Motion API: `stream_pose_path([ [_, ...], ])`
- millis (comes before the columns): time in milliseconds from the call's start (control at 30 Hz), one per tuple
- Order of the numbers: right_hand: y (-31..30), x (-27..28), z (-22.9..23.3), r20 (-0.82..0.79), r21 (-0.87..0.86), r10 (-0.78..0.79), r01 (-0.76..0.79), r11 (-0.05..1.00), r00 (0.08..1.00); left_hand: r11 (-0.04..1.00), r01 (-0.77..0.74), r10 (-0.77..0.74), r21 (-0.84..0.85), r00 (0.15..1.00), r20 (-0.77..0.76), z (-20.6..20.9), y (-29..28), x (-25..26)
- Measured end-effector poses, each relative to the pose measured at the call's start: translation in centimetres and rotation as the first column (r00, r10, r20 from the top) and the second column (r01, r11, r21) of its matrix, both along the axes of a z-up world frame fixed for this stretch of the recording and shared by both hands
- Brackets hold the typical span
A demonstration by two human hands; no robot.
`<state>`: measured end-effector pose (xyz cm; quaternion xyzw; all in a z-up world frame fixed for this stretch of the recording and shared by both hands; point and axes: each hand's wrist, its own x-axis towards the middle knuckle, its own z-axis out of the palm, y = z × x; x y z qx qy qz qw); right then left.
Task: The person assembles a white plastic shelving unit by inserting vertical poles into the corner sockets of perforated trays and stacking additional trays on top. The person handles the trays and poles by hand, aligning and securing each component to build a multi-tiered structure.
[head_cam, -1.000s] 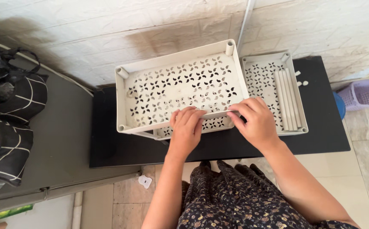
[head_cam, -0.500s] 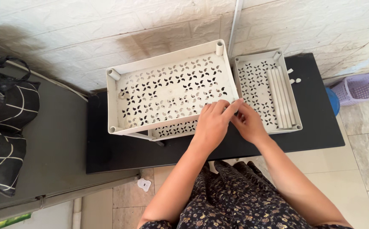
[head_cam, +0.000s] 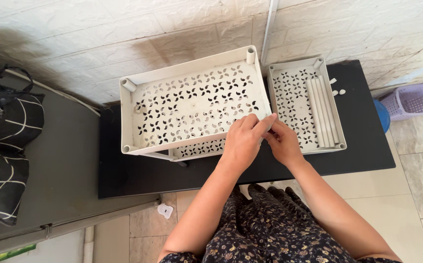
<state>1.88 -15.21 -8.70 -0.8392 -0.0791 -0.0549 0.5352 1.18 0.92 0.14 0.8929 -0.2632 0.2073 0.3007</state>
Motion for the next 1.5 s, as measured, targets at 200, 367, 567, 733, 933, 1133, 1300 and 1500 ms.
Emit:
stream_pose_path([
  [200,-0.6,0.0,-0.3,-0.026,-0.026,0.028,-0.029,0.999,0.999,0.999,-0.032,0.032,0.018,0.999,0.005,-0.2,-0.1,-0.4],
  [367,-2.9,1.8,1.0,-0.112,0.348,0.115,-0.069,0.935,0.987,0.999,-0.004,0.004,-0.051,1.0,-0.002,0.5,-0.1,-0.4],
  [567,-0.5,3.7,3.0,-0.229,0.237,0.105,-0.049,0.97,0.968,0.993,-0.084,0.08,-0.088,0.995,-0.056,1.7,0.1,-0.9],
  [733,0.8,3.7,4.0,-0.13,0.185,0.088,-0.064,0.981,0.988,0.978,-0.188,0.189,0.091,0.982,0.004,2.1,1.1,-0.5],
  [933,0.8,3.4,3.5,-0.131,0.221,0.104,-0.073,0.973,0.986,0.972,-0.178,0.185,0.156,0.982,-0.033,1.0,0.6,-0.2],
  [1133,1.2,3.2,3.0,-0.076,0.26,0.107,-0.084,0.962,0.991,0.965,-0.172,0.182,0.196,0.983,-0.032,0.6,0.8,0.0],
  [1300,0.5,3.4,2.1,-0.135,0.315,0.146,-0.098,0.944,0.98,0.971,-0.157,0.166,0.179,0.985,-0.039,0.7,0.6,-0.1],
  [1500,0.2,3.3,2.9,-0.277,0.244,0.067,0.002,0.97,0.958,0.998,-0.056,0.056,-0.014,0.998,0.004,1.3,2.1,-1.2],
])
